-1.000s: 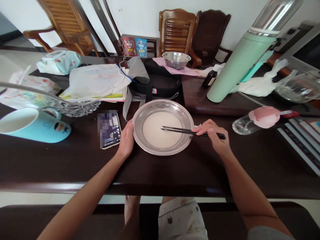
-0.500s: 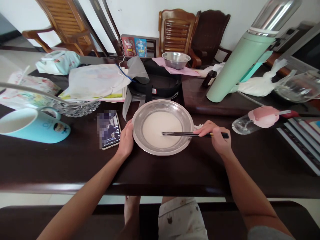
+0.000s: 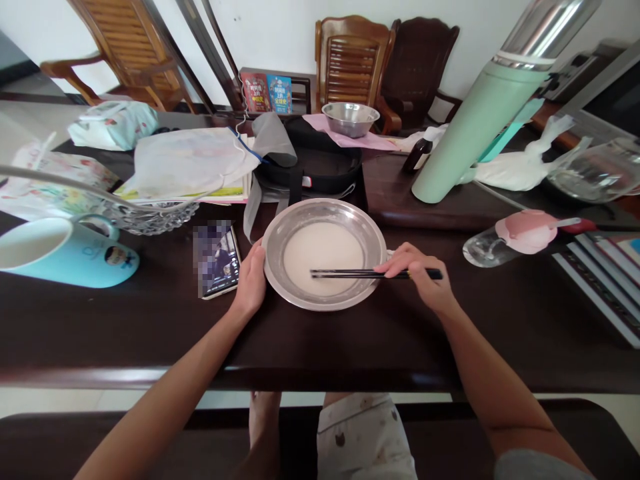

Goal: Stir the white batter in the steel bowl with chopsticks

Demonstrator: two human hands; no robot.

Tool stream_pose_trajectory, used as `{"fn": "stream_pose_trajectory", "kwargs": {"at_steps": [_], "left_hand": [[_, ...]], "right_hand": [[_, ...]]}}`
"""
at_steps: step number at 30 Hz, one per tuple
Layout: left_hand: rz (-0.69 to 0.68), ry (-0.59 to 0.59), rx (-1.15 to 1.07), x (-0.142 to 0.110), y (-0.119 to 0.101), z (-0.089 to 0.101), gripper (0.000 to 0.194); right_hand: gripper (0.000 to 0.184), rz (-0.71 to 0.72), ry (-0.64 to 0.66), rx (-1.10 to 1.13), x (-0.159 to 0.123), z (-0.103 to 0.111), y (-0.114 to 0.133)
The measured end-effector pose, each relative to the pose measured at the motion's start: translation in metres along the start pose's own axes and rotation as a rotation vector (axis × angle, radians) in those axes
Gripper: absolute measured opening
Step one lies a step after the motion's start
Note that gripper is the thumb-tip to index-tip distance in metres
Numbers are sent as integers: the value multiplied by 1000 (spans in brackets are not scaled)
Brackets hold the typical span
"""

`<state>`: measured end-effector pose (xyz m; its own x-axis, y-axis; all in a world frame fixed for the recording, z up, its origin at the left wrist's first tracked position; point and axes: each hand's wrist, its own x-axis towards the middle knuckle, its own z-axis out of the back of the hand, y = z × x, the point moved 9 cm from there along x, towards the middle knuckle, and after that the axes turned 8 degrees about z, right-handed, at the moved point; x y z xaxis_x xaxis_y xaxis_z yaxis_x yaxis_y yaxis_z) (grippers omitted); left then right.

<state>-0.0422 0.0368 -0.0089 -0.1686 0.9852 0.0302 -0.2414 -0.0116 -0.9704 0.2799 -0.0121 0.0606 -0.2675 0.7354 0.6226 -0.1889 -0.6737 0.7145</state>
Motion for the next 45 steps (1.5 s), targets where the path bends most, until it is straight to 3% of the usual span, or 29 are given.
{"fn": "stream_pose_trajectory", "kwargs": {"at_steps": [3, 9, 15, 18, 21, 28, 34, 40, 45], "left_hand": [[0, -3, 7, 0, 0, 0, 61], [-3, -6, 11, -1, -2, 0, 61], [-4, -5, 32, -2, -6, 0, 63], [8, -12, 33, -2, -5, 0, 65], [4, -11, 44, -3, -6, 0, 64], [9, -8, 50, -3, -8, 0, 63], [11, -14, 46, -3, -7, 1, 62], [15, -9, 17, -1, -3, 0, 67], [5, -8, 19, -1, -3, 0, 68]], "right_hand": [[35, -13, 62, -73, 2, -7, 0], [46, 39, -116, -24, -1, 13, 4], [36, 0, 69, -58, 2, -7, 3], [34, 0, -21, -91, 2, 3, 3], [44, 19, -109, -39, 0, 13, 4], [37, -22, 76, -67, 2, -7, 2], [46, -3, -92, -15, -1, 10, 2], [35, -10, 75, -62, 2, -7, 2], [45, -19, -116, -71, -1, 15, 0]]}}
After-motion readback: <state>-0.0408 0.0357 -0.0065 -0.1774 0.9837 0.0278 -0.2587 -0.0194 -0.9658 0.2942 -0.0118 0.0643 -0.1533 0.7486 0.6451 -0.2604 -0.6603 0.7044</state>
